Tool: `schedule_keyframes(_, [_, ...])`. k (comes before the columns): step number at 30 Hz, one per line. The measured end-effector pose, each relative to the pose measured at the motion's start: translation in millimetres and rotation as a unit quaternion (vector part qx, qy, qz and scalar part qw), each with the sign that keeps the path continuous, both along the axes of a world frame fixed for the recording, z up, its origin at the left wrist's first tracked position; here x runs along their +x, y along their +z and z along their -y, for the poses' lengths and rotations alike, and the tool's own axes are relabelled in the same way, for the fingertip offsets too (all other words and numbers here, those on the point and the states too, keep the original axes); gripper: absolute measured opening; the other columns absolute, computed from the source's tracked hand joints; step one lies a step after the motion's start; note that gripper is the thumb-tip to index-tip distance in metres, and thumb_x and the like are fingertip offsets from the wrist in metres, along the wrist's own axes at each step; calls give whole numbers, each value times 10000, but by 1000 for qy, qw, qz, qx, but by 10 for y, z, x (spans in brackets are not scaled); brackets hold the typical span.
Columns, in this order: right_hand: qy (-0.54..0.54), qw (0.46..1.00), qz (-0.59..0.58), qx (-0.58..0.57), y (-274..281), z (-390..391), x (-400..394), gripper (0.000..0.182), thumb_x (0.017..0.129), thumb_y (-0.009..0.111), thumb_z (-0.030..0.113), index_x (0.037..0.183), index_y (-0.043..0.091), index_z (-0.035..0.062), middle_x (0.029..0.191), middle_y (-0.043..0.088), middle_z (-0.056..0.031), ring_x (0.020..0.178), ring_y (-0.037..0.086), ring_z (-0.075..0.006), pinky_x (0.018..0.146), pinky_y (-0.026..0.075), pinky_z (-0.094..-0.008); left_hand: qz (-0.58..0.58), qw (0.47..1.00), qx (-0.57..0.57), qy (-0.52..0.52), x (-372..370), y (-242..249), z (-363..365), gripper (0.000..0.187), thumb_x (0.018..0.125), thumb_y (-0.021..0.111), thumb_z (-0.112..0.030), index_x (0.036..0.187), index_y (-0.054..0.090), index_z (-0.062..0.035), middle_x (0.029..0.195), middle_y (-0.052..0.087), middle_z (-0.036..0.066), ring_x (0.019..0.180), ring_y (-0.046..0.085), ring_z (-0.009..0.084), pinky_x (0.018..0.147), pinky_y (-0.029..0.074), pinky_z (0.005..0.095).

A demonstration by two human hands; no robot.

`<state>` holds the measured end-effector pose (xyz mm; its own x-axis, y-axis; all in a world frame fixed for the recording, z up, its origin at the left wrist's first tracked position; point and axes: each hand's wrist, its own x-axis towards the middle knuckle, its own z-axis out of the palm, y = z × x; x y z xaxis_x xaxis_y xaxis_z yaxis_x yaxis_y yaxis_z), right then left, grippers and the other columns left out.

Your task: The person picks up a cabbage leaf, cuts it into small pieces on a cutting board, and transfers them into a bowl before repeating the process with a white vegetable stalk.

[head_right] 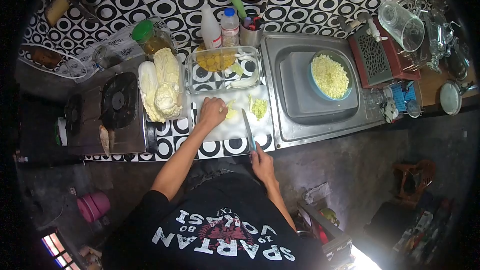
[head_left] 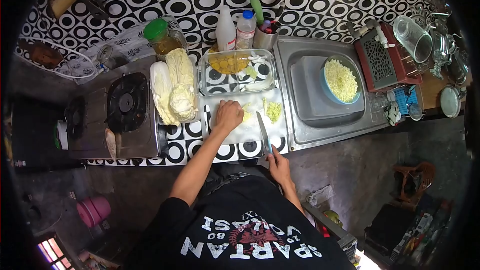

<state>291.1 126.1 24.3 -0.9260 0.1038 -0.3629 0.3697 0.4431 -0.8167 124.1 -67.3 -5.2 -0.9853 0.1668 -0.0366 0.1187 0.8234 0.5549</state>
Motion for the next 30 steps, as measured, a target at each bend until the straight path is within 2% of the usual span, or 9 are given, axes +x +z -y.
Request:
schedule_keyframes(3, [-27, 999, -18, -11, -194, -79, 70, 390, 911, 495, 188, 1261, 493, 16, 755, 654, -126, 693, 645, -213, 661, 489, -314, -29, 998, 51, -33, 61, 73, -84, 141, 739, 627, -167, 769, 605, -31, 798, 626, 139, 860, 558, 320, 757, 453, 411])
schedule_keyframes(5, [-32, 999, -20, -16, -233, -133, 85, 393, 912, 494, 194, 1263, 493, 17, 749, 651, -120, 680, 637, -198, 654, 487, -306, -32, 979, 195, -39, 104, 63, -175, 162, 769, 648, -172, 803, 589, -25, 722, 626, 95, 727, 592, 233, 671, 472, 366])
schedule_keyframes(6, [-36, 999, -22, -20, -232, -142, 85, 395, 913, 493, 199, 1265, 494, 19, 743, 648, -114, 667, 628, -183, 646, 484, -298, -32, 980, 194, -39, 132, 117, -227, 162, 769, 648, -172, 803, 589, -25, 722, 626, 95, 727, 592, 233, 671, 472, 366])
schedule_keyframes(9, [-48, 998, -9, -44, -193, -161, 55, 396, 910, 500, 192, 1267, 494, 21, 735, 644, -98, 661, 613, -154, 643, 480, -290, 132, 890, 432, 65, 211, 279, -358, 200, 811, 683, -180, 864, 565, -27, 708, 584, 24, 662, 525, 81, 600, 449, 247])
schedule_keyframes(13, [-56, 995, 11, -80, -176, -166, 23, 396, 907, 507, 186, 1268, 495, 23, 728, 641, -83, 650, 597, -141, 640, 481, -296, 131, 905, 376, 151, 345, 4, -292, 246, 776, 707, -188, 908, 573, -29, 773, 602, 67, 698, 570, 148, 635, 468, 295])
schedule_keyframes(15, [-42, 996, 14, -83, -195, -194, 21, 392, 907, 508, 177, 1266, 495, 22, 739, 649, -90, 655, 609, -154, 644, 481, -298, 6, 984, 124, 125, 454, -370, -48, 352, 726, 751, -233, 974, 585, -46, 849, 591, 90, 664, 574, 169, 621, 468, 289])
schedule_keyframes(19, [1, 998, 2, -68, -223, -259, 57, 377, 909, 499, 173, 1254, 504, 20, 755, 660, -112, 687, 638, -198, 671, 482, -303, 47, 979, 125, 152, 637, -296, 63, 404, 683, 767, -234, 996, 596, -43, 822, 589, 105, 667, 566, 219, 627, 473, 328])
schedule_keyframes(24, [36, 998, -14, -42, -173, -393, 63, 372, 912, 495, 177, 1249, 507, 20, 745, 647, -133, 659, 633, -229, 648, 484, -319, 35, 997, 33, 51, 689, -325, -40, 276, 725, 718, -261, 851, 637, -29, 775, 588, 124, 651, 590, 261, 598, 468, 335])
schedule_keyframes(30, [35, 999, -6, -25, 48, -414, 33, 371, 916, 481, 157, 1258, 491, 14, 746, 639, -150, 661, 633, -255, 644, 482, -342, 101, 976, 121, 151, 626, -42, -75, 205, 726, 676, -214, 828, 627, -44, 740, 657, 130, 708, 640, 283, 671, 494, 359])
